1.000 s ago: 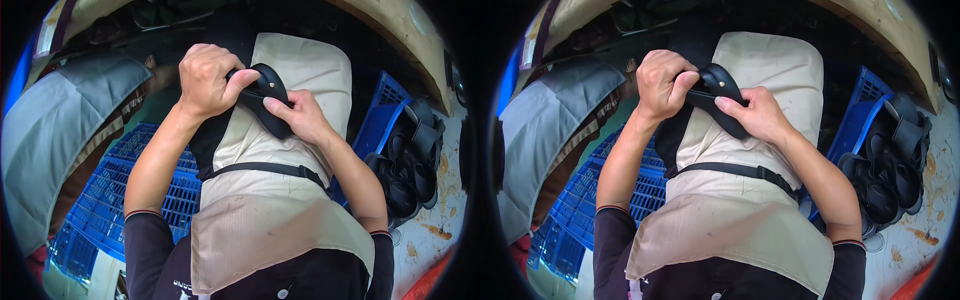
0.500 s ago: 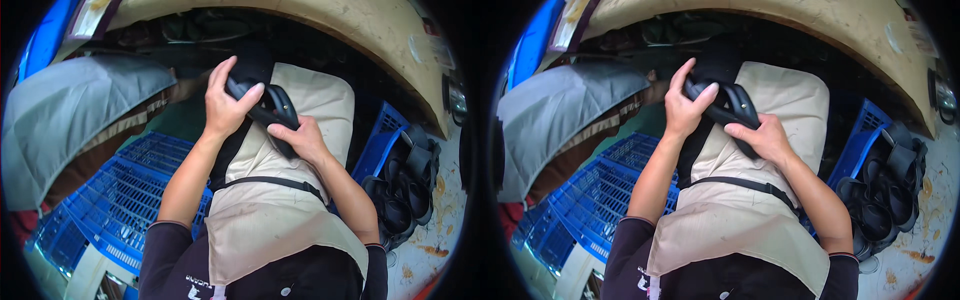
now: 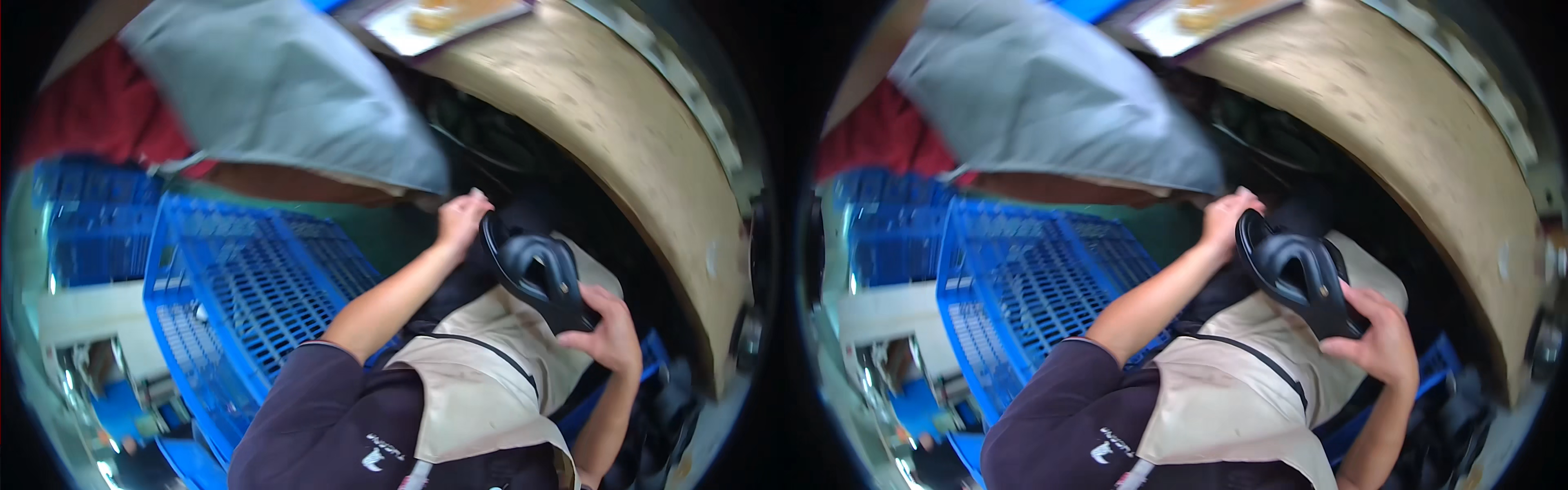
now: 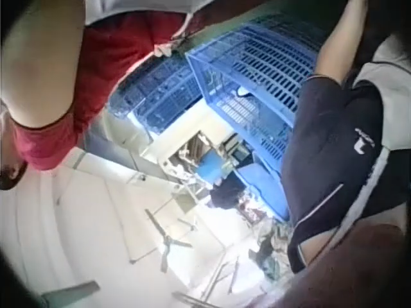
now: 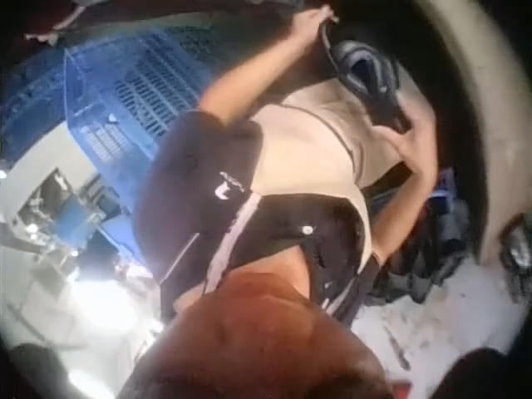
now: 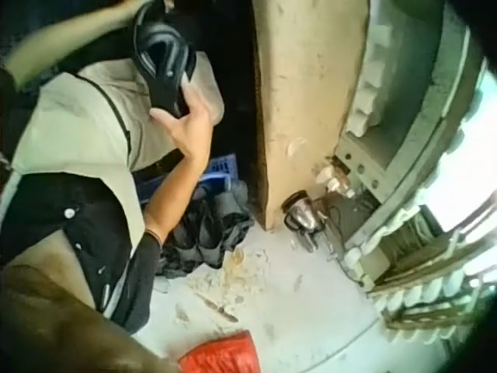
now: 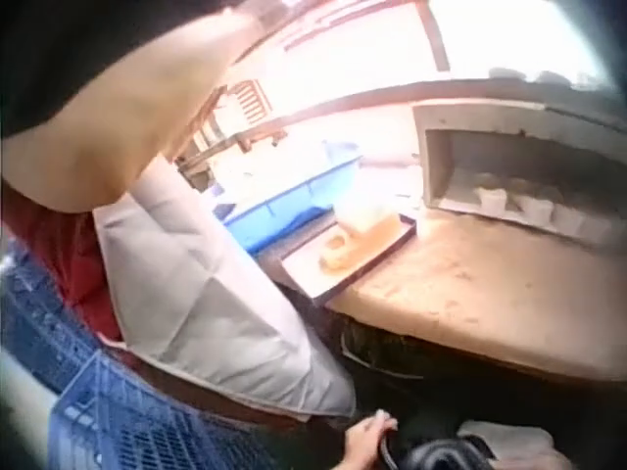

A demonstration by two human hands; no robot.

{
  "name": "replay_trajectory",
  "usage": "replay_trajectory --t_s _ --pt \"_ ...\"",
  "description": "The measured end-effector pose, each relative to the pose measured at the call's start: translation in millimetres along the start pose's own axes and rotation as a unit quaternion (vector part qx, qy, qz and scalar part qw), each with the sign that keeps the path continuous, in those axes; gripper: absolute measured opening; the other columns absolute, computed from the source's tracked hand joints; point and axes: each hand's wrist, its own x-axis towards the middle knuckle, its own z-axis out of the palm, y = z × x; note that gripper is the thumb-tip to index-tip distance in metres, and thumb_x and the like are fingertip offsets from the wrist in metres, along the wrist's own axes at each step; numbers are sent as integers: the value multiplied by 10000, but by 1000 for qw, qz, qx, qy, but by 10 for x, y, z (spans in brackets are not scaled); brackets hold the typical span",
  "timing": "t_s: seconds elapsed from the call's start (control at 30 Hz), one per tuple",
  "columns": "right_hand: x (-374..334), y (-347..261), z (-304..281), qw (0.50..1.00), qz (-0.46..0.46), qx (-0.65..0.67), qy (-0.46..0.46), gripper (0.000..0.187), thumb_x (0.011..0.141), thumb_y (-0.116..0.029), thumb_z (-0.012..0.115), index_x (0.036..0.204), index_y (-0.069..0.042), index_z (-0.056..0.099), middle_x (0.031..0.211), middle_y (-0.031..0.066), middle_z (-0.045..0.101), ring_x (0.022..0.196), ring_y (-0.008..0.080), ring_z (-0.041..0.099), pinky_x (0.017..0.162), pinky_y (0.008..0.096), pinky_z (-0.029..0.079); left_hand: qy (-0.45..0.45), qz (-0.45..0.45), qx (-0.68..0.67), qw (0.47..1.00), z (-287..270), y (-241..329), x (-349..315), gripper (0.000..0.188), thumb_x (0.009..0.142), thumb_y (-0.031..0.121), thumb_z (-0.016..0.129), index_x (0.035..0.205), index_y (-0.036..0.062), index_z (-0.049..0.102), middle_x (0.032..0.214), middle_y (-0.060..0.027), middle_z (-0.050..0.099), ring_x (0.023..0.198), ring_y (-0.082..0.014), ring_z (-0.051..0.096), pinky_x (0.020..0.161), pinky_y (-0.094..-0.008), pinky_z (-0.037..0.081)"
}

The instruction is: Assembling shoe components by applying adhesive and fitting the upper onto the sole and last.

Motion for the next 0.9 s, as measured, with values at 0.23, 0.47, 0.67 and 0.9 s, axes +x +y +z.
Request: replay_trajectory --t_s 0.23,0.47,0.67,0.9 --pt "358 -2268 671 920 -377 12 -109 783 656 -285 905 1351 -27 653 1316 186 604 981 304 646 864 352 507 0 19 30 999 -295 -250 -505 325 984 253 651 1126 -31 718 955 -138 768 836 -173 722 764 -272 571" --pt "383 -2201 1149 877 -464 79 96 500 808 -139 786 1273 -21 650 1340 184 588 1057 290 642 910 353 522 4 127 132 983 -790 600 -1156 234 952 140 680 1096 -34 739 960 -153 778 846 -210 742 804 -292 596" --pt "-552 -689 338 954 -231 8 189 318 850 -170 754 1147 -82 685 1050 53 692 887 241 651 788 339 531 -140 182 166 959 742 510 -1128 209 973 142 684 1081 -27 741 953 -129 768 855 -183 712 827 -281 562" --pt "-2732 90 -402 869 92 -184 450 154 870 -188 755 978 -80 737 885 34 703 747 231 661 674 311 528 -528 306 195 768 3302 38 -1677 168 940 79 690 1058 -27 746 976 -114 768 835 -190 707 800 -273 554"
